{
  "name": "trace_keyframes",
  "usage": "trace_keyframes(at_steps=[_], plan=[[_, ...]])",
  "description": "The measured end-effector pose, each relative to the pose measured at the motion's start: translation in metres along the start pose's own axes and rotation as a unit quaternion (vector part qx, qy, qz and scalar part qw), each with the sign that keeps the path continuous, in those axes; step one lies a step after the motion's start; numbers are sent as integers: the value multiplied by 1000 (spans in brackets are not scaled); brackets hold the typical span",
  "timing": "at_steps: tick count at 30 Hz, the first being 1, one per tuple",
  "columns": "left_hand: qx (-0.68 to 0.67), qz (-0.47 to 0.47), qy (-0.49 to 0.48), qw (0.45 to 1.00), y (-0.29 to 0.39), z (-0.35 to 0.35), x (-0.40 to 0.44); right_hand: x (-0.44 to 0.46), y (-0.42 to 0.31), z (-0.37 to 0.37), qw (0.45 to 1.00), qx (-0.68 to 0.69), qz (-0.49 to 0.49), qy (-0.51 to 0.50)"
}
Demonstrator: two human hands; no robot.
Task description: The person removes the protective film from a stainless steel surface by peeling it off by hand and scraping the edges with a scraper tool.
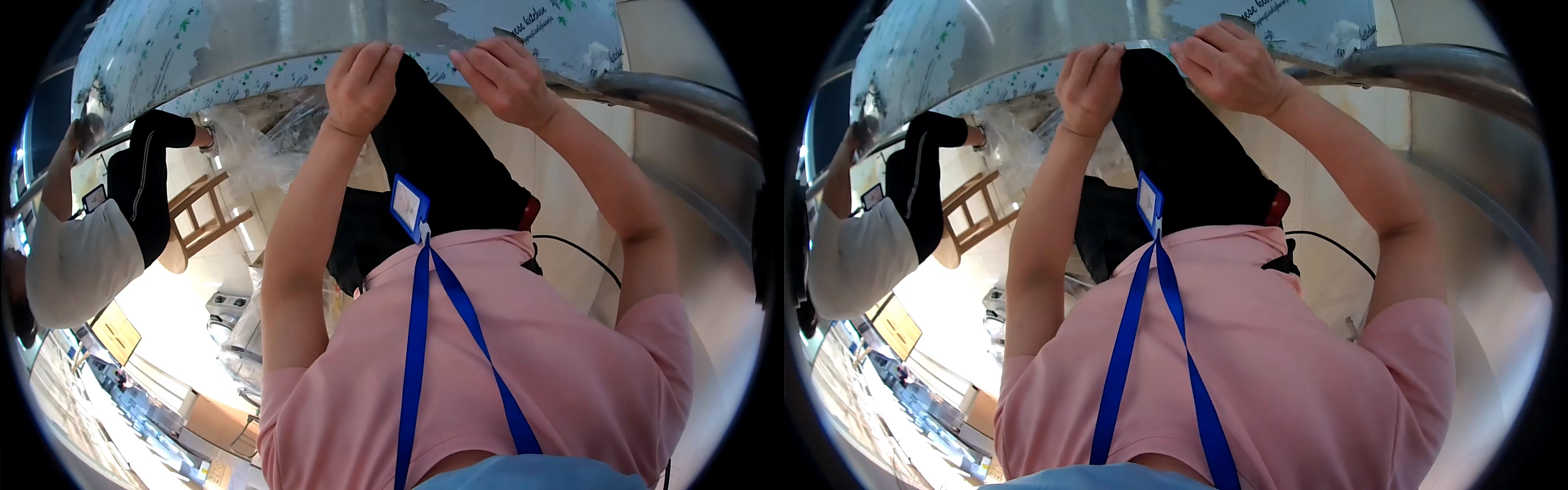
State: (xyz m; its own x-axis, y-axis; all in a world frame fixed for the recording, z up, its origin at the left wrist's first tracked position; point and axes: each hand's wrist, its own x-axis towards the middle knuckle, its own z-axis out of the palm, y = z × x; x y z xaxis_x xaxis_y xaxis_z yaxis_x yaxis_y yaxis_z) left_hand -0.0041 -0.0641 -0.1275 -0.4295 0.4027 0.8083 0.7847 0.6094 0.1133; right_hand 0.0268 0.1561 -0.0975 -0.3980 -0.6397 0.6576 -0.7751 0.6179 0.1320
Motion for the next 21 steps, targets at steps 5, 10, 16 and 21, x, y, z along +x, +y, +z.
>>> trace_keyframes(at_steps=[5,10,16,21], plan=[[-3,-6,-11,1000,-4,1,1,-2,1,6,1000,6,4,-13],[-17,0,-27,1000,-7,1,3,6,1,-1,999,-9,11,-29],[-25,21,-49,998,-11,-3,8,8,1,0,999,-35,0,-40],[-24,18,-61,998,-11,-4,7,7,0,1,999,-37,0,-40]])
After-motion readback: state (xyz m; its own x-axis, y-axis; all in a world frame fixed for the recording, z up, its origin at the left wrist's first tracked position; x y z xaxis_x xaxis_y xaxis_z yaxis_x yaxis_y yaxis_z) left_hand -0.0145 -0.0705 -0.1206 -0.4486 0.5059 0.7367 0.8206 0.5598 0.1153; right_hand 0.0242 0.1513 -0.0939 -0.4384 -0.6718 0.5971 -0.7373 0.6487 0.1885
